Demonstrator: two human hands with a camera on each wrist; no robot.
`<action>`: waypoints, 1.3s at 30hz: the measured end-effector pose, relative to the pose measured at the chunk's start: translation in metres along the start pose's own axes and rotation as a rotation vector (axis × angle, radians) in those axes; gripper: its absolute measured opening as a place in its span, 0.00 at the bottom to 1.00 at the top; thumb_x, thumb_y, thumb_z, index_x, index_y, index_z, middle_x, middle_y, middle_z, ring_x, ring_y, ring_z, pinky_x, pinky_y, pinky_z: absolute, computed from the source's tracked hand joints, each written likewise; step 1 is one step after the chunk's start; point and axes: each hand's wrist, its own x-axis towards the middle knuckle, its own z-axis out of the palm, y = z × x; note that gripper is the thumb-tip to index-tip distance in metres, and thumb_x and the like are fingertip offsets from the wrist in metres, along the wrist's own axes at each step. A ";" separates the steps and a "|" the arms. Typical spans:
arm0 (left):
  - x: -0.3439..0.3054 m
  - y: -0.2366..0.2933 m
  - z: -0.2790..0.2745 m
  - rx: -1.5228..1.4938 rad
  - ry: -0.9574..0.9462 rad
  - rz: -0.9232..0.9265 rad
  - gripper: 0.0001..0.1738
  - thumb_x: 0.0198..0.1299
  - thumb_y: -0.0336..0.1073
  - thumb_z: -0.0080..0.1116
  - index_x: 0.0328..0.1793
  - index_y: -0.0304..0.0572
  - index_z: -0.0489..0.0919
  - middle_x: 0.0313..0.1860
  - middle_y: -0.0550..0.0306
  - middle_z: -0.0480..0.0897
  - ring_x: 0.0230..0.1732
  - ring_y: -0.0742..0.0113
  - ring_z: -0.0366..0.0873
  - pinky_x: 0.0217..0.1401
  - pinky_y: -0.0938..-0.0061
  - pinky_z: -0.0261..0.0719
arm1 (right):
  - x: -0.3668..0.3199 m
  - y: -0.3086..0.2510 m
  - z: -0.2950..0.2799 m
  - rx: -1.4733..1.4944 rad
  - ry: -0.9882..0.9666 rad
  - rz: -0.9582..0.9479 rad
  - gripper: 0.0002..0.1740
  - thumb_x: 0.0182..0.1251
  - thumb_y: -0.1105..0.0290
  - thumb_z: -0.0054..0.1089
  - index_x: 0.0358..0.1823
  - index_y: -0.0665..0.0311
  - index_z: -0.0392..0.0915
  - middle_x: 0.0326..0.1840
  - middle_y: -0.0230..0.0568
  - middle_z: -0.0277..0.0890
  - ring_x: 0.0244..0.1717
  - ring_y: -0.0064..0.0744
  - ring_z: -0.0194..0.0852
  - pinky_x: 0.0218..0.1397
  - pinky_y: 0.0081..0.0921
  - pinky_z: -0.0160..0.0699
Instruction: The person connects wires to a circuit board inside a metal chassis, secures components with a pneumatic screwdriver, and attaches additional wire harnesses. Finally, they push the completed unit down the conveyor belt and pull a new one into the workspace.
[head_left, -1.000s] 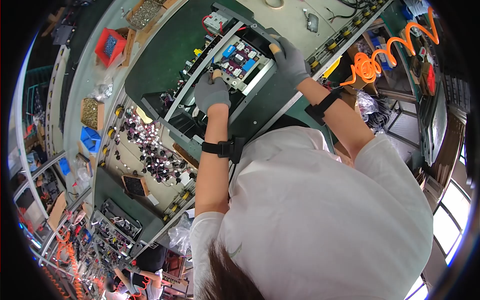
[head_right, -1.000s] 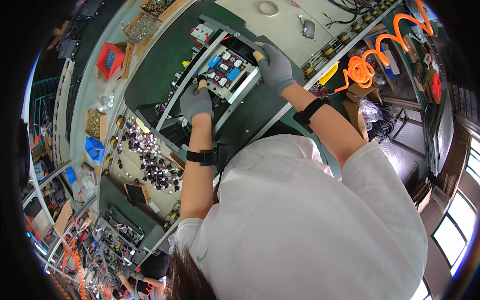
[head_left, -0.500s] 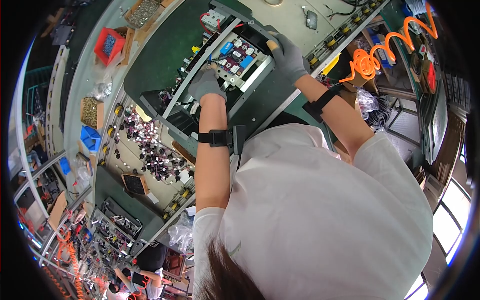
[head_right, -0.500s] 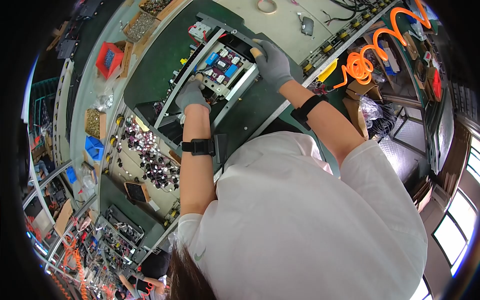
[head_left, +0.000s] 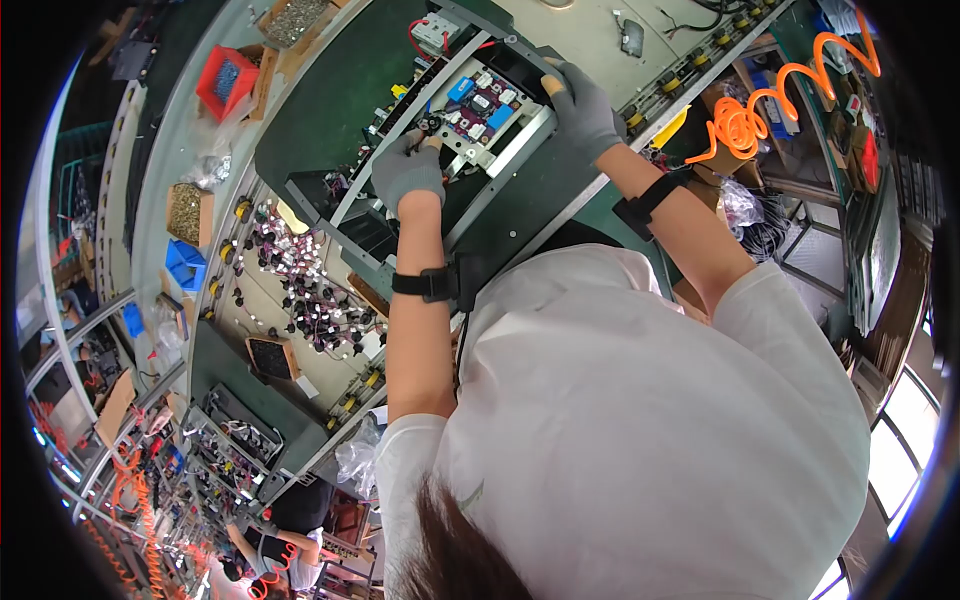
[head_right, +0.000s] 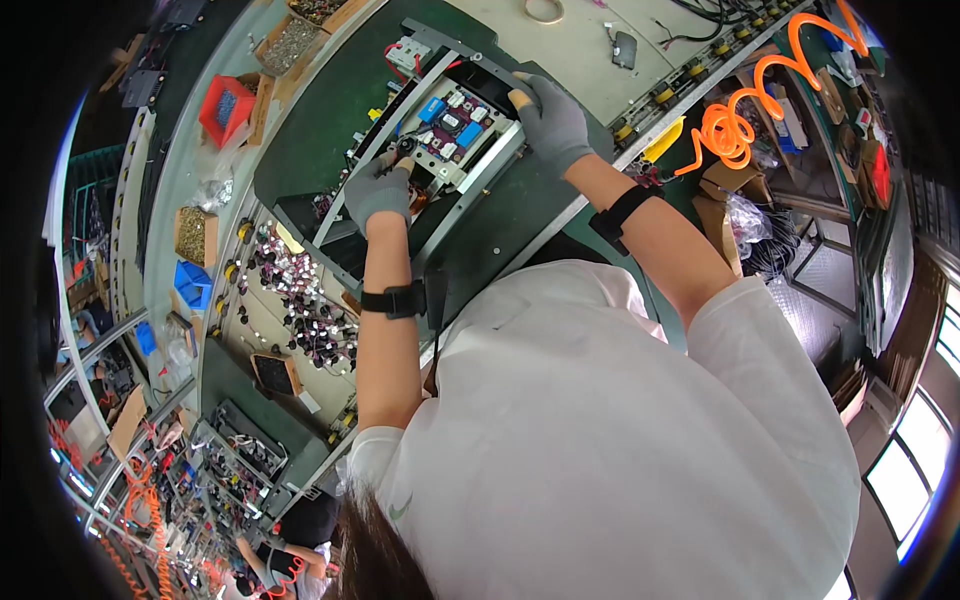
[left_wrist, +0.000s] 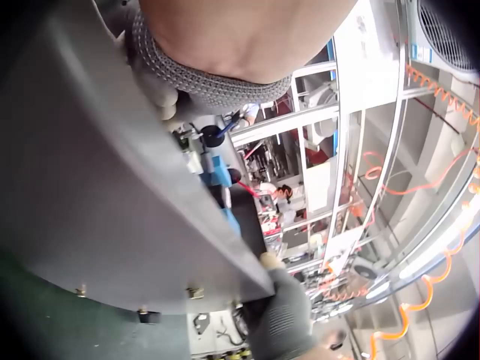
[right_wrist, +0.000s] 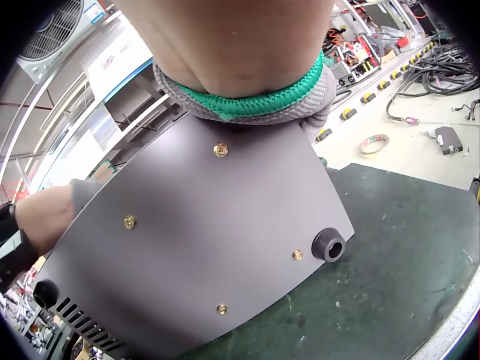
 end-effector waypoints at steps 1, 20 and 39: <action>-0.003 0.001 -0.005 -0.050 -0.008 0.089 0.16 0.48 0.39 0.65 0.46 0.51 0.84 0.34 0.53 0.85 0.29 0.66 0.81 0.33 0.73 0.75 | 0.001 0.001 0.000 -0.004 0.006 -0.014 0.19 0.63 0.58 0.52 0.54 0.54 0.73 0.46 0.45 0.77 0.47 0.46 0.75 0.50 0.33 0.72; -0.016 -0.015 -0.005 0.324 -0.186 0.062 0.22 0.50 0.54 0.61 0.45 0.49 0.81 0.40 0.52 0.83 0.43 0.54 0.81 0.46 0.65 0.76 | -0.002 0.001 0.001 0.042 0.045 -0.080 0.19 0.65 0.62 0.50 0.54 0.63 0.72 0.41 0.52 0.78 0.42 0.40 0.77 0.49 0.28 0.71; -0.068 -0.047 -0.072 0.190 -0.498 0.561 0.16 0.52 0.43 0.62 0.46 0.48 0.78 0.39 0.54 0.76 0.38 0.56 0.74 0.41 0.69 0.72 | -0.019 0.060 -0.016 0.320 0.027 0.029 0.23 0.68 0.61 0.46 0.58 0.69 0.69 0.43 0.45 0.76 0.46 0.27 0.72 0.52 0.22 0.68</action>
